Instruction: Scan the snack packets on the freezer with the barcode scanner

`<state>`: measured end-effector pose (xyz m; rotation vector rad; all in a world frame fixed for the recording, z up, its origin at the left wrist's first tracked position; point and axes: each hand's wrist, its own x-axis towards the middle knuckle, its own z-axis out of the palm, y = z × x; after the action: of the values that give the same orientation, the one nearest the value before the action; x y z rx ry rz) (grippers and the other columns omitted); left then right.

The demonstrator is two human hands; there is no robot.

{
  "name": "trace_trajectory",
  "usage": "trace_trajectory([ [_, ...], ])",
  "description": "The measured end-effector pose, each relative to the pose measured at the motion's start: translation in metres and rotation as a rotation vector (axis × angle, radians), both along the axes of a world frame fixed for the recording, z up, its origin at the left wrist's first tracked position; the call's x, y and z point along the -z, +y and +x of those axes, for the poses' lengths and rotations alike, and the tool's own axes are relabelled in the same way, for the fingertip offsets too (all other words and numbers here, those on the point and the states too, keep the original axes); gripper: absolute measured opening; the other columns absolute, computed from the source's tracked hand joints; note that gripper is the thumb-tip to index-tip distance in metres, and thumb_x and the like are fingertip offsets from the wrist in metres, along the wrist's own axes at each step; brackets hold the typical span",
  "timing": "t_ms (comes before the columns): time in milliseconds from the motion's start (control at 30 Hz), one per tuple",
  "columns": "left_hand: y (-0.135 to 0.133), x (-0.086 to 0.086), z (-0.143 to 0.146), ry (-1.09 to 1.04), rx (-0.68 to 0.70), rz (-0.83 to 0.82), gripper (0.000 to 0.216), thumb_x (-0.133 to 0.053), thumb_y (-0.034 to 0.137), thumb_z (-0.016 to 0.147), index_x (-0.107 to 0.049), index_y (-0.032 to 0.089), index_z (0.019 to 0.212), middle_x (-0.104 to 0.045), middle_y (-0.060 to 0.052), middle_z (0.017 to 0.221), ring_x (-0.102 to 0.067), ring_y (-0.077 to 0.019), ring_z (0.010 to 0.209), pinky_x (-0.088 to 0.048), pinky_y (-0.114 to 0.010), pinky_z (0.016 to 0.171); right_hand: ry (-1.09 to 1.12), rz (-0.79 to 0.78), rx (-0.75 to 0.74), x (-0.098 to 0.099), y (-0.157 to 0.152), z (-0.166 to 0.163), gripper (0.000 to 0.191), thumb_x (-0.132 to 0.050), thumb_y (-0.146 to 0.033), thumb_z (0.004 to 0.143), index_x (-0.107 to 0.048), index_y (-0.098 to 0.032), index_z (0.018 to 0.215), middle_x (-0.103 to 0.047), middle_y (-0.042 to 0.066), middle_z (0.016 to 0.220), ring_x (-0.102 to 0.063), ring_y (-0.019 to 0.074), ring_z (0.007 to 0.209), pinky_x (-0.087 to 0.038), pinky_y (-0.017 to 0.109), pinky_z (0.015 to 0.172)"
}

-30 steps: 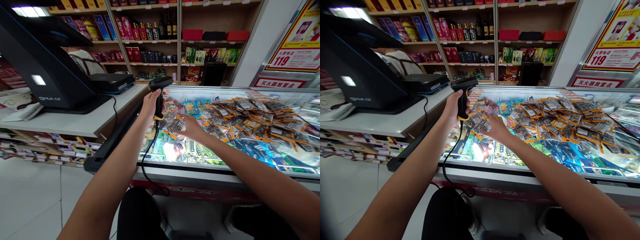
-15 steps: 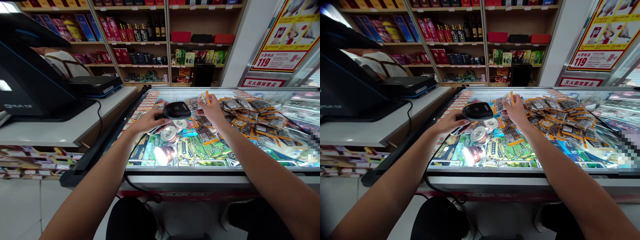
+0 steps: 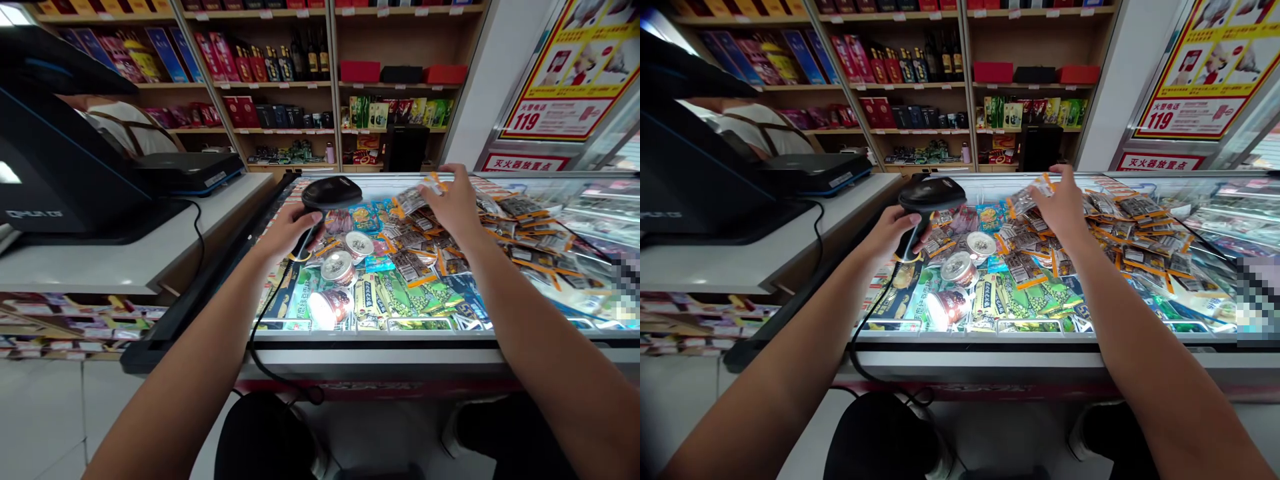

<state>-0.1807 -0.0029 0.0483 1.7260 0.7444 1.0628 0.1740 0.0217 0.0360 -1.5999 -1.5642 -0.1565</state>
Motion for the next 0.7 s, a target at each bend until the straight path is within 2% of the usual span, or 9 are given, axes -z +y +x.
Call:
trace_trajectory([
  [133,0.003,-0.006,-0.001,-0.234,-0.218,-0.046,0.042,-0.07,0.061,0.078,-0.059,0.021,0.085,-0.059,0.0,0.058,-0.049,-0.0111,0.039,-0.034,-0.025,0.039,-0.149,-0.02,0.298,0.001,0.005,0.035,0.062,-0.053,-0.061,0.093,-0.052,-0.016,0.135,-0.059,0.025,0.125,-0.051,0.0455,0.122,-0.043,0.063,0.094],
  [233,0.007,-0.01,-0.005,-0.313,-0.312,-0.071,0.046,-0.061,0.067,0.083,-0.061,0.022,0.09,-0.056,0.001,0.055,-0.049,-0.0109,0.038,-0.035,-0.025,0.039,-0.242,-0.023,0.365,0.0,-0.002,0.023,0.066,-0.055,-0.055,0.094,-0.047,-0.012,0.142,-0.045,0.029,0.142,-0.037,0.0496,0.133,-0.035,0.068,0.1],
  [300,0.011,-0.01,-0.01,-0.344,-0.335,-0.07,0.047,-0.058,0.068,0.085,-0.061,0.021,0.093,-0.055,0.002,0.055,-0.049,-0.0106,0.037,-0.035,-0.025,0.04,-0.297,0.002,0.265,-0.001,-0.013,-0.006,0.063,-0.052,-0.049,0.097,-0.042,-0.013,0.147,-0.039,0.027,0.148,-0.034,0.0483,0.137,-0.033,0.069,0.103],
  [367,0.014,-0.009,-0.013,-0.371,-0.352,-0.064,0.048,-0.058,0.068,0.085,-0.061,0.021,0.095,-0.055,0.003,0.056,-0.049,-0.0101,0.038,-0.035,-0.025,0.039,-0.315,0.011,0.071,0.0,-0.028,-0.045,0.057,-0.048,-0.046,0.099,-0.044,-0.017,0.147,-0.04,0.022,0.151,-0.034,0.0445,0.14,-0.032,0.066,0.108],
  [467,0.015,-0.008,-0.016,-0.409,-0.399,-0.062,0.049,-0.06,0.068,0.084,-0.058,0.02,0.095,-0.056,0.003,0.057,-0.05,-0.0094,0.039,-0.034,-0.024,0.039,-0.311,-0.088,-0.377,0.011,-0.048,-0.108,0.051,-0.044,-0.046,0.101,-0.047,-0.024,0.147,-0.051,0.014,0.147,-0.041,0.0365,0.14,-0.034,0.058,0.114],
  [533,0.014,-0.008,-0.015,-0.419,-0.418,-0.076,0.049,-0.061,0.068,0.083,-0.057,0.02,0.093,-0.056,0.004,0.058,-0.05,-0.0093,0.039,-0.035,-0.024,0.039,-0.242,-0.217,-0.599,0.024,-0.052,-0.145,0.056,-0.043,-0.053,0.101,-0.043,-0.027,0.151,-0.053,0.011,0.148,-0.046,0.0336,0.138,-0.042,0.054,0.11],
  [600,0.012,-0.009,-0.014,-0.419,-0.414,-0.094,0.049,-0.063,0.067,0.082,-0.056,0.02,0.092,-0.057,0.004,0.059,-0.05,-0.0092,0.038,-0.034,-0.024,0.038,-0.201,-0.307,-0.64,0.038,-0.048,-0.176,0.069,-0.046,-0.063,0.097,-0.039,-0.024,0.153,-0.051,0.014,0.151,-0.046,0.0355,0.139,-0.044,0.053,0.109],
  [700,0.009,-0.01,-0.013,-0.402,-0.401,-0.104,0.047,-0.065,0.065,0.082,-0.056,0.02,0.091,-0.057,0.004,0.059,-0.05,-0.0095,0.036,-0.033,-0.024,0.038,-0.237,-0.357,-0.496,0.053,-0.029,-0.208,0.083,-0.056,-0.071,0.088,-0.043,-0.018,0.151,-0.052,0.02,0.147,-0.041,0.042,0.141,-0.041,0.059,0.11],
])
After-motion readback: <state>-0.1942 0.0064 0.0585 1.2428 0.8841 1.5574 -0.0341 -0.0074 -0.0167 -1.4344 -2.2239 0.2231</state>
